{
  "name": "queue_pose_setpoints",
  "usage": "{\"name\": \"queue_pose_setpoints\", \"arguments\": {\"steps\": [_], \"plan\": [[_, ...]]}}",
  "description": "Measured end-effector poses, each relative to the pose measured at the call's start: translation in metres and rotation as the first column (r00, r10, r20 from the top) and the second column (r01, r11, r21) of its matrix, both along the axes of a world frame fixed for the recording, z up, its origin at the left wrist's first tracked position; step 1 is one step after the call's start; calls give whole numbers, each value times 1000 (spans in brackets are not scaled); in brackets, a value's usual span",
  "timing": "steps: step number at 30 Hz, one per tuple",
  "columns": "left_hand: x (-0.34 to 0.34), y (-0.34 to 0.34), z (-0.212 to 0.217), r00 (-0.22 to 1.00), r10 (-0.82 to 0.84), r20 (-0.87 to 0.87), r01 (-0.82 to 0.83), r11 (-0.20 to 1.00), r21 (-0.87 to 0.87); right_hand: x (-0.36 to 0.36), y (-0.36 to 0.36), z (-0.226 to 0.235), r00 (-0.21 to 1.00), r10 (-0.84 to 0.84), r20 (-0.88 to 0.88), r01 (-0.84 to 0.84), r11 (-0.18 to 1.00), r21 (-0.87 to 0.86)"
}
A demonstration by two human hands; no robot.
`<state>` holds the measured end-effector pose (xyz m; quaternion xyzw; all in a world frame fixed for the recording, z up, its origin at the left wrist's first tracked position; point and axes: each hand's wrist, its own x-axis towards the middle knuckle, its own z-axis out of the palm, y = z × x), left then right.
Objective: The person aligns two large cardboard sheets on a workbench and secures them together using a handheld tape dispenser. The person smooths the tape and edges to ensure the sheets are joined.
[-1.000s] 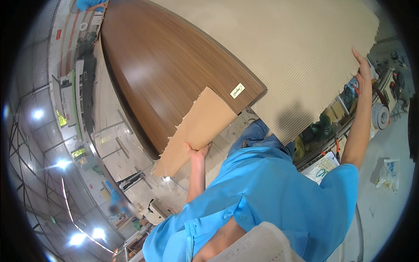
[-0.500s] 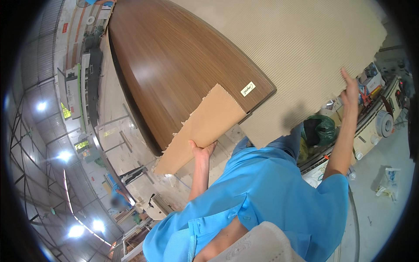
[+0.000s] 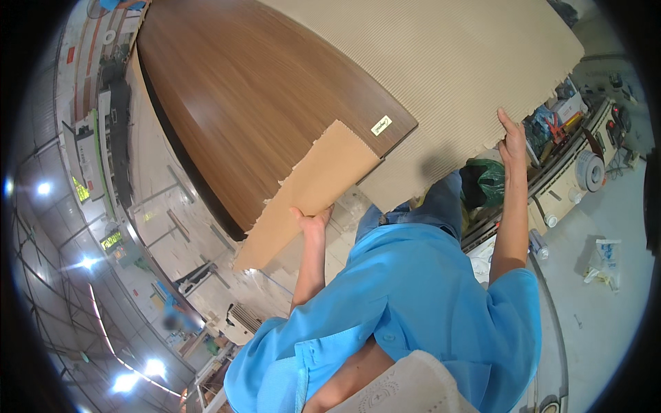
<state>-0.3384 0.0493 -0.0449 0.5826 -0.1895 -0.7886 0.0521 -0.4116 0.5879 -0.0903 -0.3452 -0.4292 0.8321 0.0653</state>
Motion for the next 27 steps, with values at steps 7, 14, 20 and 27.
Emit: {"name": "queue_pose_setpoints", "arguments": {"steps": [7,14,20,27], "plan": [[-1,1,-1,1000,14,20,-13,1000,-17,15,-4,-24,998,33,50,-32,999,-22],[4,-6,-8,1000,-2,-8,2,1000,7,13,9,-46,995,63,74,-59,997,-47],[3,-8,-20,999,16,47,-16,1000,-12,10,9,-35,994,92,57,-92,996,-5],[6,-12,-27,991,127,-31,-124,990,73,9,2,-25,988,115,104,-115,993,-2]]}}
